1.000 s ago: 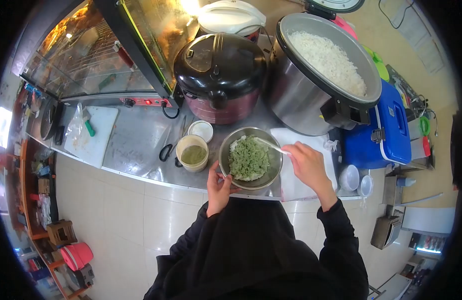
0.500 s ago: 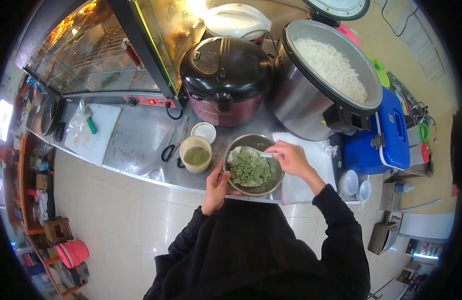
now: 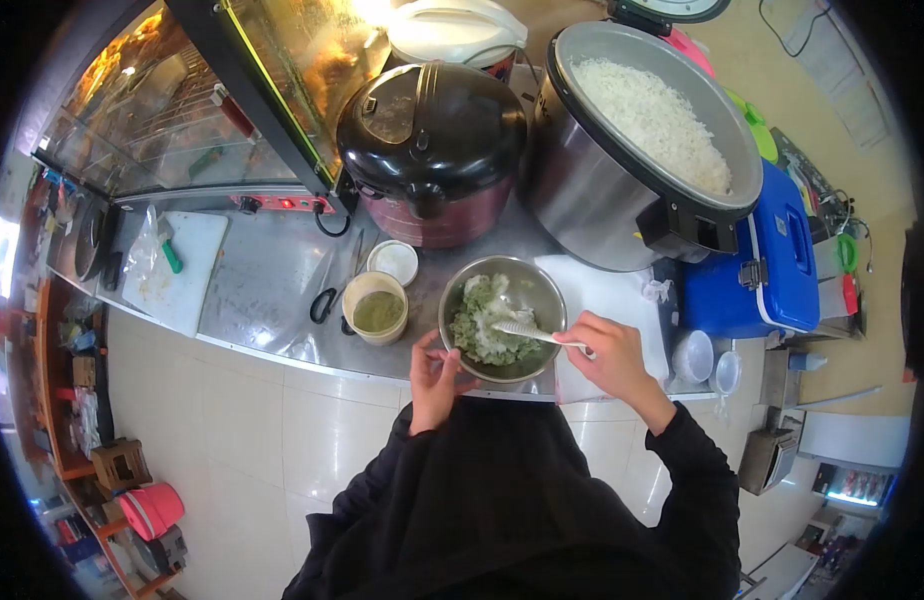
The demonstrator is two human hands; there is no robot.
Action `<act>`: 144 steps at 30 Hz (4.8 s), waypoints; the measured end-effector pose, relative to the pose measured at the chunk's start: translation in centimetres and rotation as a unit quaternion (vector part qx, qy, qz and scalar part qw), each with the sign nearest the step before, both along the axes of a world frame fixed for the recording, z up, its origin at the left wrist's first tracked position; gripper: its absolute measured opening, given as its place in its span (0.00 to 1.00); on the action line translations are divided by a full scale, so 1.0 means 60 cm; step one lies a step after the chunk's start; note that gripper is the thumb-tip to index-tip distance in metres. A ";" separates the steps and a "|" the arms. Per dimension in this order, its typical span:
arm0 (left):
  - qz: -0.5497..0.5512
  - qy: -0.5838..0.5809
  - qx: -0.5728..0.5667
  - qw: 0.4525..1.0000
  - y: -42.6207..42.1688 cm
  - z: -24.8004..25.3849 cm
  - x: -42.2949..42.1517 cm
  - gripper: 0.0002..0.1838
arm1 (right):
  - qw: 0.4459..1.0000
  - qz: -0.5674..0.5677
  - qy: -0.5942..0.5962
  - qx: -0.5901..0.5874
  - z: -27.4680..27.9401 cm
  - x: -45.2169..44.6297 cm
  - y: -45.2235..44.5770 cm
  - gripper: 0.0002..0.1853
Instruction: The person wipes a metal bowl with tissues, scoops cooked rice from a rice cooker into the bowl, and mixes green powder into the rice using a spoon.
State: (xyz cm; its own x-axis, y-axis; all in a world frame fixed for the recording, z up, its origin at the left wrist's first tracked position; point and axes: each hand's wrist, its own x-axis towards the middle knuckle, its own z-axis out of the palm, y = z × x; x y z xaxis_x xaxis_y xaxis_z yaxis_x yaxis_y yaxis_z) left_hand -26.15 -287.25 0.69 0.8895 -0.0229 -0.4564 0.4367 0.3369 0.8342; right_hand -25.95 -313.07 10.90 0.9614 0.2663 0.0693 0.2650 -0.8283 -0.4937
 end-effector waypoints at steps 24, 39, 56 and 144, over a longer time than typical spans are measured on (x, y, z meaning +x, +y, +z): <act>-0.051 -0.174 0.136 0.974 0.012 -0.058 0.043 0.22 | 0.996 -0.032 -0.016 -0.086 0.026 0.077 0.000 0.09; -0.129 -0.323 0.357 0.867 -0.004 -0.036 0.145 0.14 | 0.961 0.230 -0.079 -0.135 -0.081 0.054 -0.028 0.13; -0.087 -0.244 0.362 0.895 0.000 -0.020 0.048 0.19 | 0.997 0.012 0.035 -0.066 -0.059 0.075 0.013 0.08; -0.214 -0.284 0.245 0.902 -0.015 -0.064 0.217 0.15 | 0.965 0.213 -0.084 -0.131 -0.015 0.034 -0.046 0.11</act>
